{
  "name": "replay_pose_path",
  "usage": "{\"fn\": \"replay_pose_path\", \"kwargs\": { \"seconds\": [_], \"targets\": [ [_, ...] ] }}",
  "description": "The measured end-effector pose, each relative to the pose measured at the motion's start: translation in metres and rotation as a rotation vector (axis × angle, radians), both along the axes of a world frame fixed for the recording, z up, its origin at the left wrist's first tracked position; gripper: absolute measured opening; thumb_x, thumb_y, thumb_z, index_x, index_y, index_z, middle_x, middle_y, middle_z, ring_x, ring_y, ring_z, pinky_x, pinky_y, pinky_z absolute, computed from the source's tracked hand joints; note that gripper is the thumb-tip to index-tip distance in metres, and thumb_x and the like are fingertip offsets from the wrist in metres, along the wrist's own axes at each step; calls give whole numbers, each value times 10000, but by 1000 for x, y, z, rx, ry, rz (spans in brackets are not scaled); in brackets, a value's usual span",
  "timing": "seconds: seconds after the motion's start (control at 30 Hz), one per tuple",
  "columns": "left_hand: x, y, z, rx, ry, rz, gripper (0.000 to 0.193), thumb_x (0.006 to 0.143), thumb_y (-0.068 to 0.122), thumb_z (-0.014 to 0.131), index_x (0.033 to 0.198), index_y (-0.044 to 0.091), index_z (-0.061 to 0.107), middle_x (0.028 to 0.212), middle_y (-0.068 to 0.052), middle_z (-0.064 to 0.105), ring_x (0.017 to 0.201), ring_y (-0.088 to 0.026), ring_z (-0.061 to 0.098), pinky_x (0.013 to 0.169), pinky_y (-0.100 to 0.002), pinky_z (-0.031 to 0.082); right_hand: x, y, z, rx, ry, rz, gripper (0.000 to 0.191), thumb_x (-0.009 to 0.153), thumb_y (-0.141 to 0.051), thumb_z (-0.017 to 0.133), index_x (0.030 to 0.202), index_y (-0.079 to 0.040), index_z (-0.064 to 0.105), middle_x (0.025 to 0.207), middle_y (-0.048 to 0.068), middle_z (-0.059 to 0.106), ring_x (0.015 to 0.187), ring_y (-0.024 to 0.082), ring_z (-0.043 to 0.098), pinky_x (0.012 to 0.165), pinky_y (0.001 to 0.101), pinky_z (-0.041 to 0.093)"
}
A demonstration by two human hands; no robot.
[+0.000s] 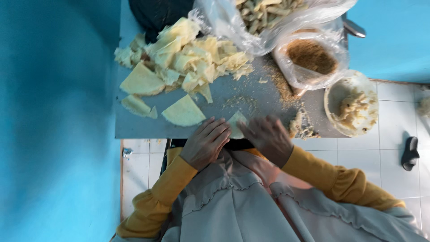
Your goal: The person sits at a small metal table and folds pale flat food pieces by hand, pinching each piece closed. They dip the folded pieces into a bag of brown powder and place the coated pieces onto a plate, working through the pile of pieces one at a time.
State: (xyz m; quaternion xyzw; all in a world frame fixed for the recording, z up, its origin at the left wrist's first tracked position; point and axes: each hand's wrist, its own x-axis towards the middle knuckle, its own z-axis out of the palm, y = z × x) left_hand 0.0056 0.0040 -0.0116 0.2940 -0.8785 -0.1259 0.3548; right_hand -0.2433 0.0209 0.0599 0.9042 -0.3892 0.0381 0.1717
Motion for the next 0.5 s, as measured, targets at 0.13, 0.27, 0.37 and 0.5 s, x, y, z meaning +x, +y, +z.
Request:
{"fn": "replay_pose_path", "kwargs": {
  "seconds": [0.13,0.27,0.37,0.5],
  "targets": [
    [0,-1,4,10,27,-8,292,982,167,670,1238,29,657,1336,-106,636,1325,-291,562,1173,-464,411,-43,-8,1,79,-259,-127,282,764,0,618,997,-130,710,1119,66,649,1111,296,609,966,447,479],
    [-2,0,8,29,34,0,280,972,156,675,1223,34,662,1312,-94,650,1307,-281,573,1163,-462,419,-135,-76,35,94,-423,-330,429,847,159,532,1134,-87,734,1136,140,706,999,309,694,756,393,582],
    [-3,0,8,24,25,8,272,967,155,676,1210,34,663,1302,-95,652,1302,-280,576,1156,-464,423,-165,-122,39,137,-386,-349,231,978,-1,640,1149,-122,736,1000,123,747,907,307,711,791,424,590],
    [-3,0,9,24,18,9,269,964,154,676,1205,36,663,1305,-93,648,1302,-276,578,1156,-467,425,-168,-143,24,172,-241,-433,329,893,-75,663,1202,-157,741,951,142,751,800,335,725,735,450,582]
  ]
}}
